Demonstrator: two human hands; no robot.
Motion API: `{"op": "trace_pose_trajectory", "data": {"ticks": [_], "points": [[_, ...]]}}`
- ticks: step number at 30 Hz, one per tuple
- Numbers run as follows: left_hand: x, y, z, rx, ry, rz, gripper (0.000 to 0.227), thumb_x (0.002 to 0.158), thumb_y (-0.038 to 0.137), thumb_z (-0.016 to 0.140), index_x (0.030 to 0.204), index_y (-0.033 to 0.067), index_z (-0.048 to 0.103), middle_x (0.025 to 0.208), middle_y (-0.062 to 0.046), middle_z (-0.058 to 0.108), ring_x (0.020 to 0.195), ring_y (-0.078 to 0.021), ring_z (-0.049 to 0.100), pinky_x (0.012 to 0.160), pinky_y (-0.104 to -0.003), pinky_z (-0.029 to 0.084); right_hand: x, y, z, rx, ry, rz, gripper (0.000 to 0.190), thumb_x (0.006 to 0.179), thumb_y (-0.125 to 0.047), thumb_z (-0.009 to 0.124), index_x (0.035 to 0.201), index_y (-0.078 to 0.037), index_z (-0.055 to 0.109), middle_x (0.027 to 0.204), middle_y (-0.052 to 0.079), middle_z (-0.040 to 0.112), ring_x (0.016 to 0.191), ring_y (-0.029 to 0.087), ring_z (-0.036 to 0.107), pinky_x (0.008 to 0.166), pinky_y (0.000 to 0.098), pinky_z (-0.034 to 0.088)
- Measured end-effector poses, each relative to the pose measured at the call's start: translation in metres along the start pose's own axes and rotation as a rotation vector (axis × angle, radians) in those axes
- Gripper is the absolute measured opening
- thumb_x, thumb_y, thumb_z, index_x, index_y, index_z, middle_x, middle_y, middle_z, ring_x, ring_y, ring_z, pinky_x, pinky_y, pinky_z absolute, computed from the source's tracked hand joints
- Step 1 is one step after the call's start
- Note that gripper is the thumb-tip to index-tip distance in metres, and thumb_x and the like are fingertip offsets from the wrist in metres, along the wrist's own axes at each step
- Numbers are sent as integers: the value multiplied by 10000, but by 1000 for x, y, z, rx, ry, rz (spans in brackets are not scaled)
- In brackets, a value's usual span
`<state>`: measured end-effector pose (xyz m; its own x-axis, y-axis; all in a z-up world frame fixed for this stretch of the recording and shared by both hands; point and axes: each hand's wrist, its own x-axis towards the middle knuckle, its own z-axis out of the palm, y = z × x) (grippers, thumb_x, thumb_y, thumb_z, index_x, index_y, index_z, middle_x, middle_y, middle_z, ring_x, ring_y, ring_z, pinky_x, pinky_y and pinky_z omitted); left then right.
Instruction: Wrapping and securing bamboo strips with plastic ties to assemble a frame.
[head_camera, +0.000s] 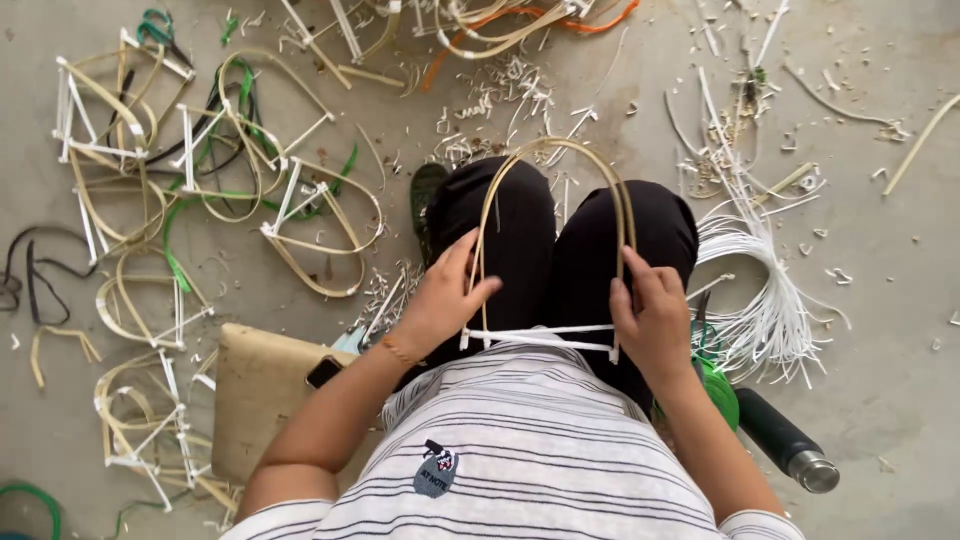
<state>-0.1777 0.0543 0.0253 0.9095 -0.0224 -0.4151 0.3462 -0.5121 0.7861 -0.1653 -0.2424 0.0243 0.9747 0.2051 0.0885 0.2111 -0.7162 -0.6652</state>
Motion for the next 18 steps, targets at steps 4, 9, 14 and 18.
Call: {"op": "trace_pose_trajectory", "data": {"ticks": [4,9,14,18], "points": [[8,7,8,236,287,343,517,1005,151,659,1491,57,509,959,-149,656,771,-321,666,697,-387,550,2,-4,-9,40,-103,151,503,931,-138,770,1404,-65,613,872,91,539,657,189,540,616,334,478],[7,22,1,272,336,506,470,1045,144,632,1499,99,522,986,-152,718,788,-316,696,687,-365,553,-9,5,-15,333,-89,256,662,912,-149,788,1490,-40,482,816,50,546,652,128,534,590,290,464],[2,43,7,17,291,170,437,1045,133,607,1475,76,553,750,-100,654,593,-217,631,612,-346,524,-9,-12,-23,313,-98,99,711,899,-148,789,1506,-5,446,907,70,662,730,148,629,681,296,520],[6,35,16,138,334,270,439,1034,102,627,1459,27,550,914,-126,620,672,-245,607,654,-368,517,-4,-13,-27,108,-48,200,597,974,-117,705,1528,-28,502,889,95,639,709,191,619,685,325,514]]}}
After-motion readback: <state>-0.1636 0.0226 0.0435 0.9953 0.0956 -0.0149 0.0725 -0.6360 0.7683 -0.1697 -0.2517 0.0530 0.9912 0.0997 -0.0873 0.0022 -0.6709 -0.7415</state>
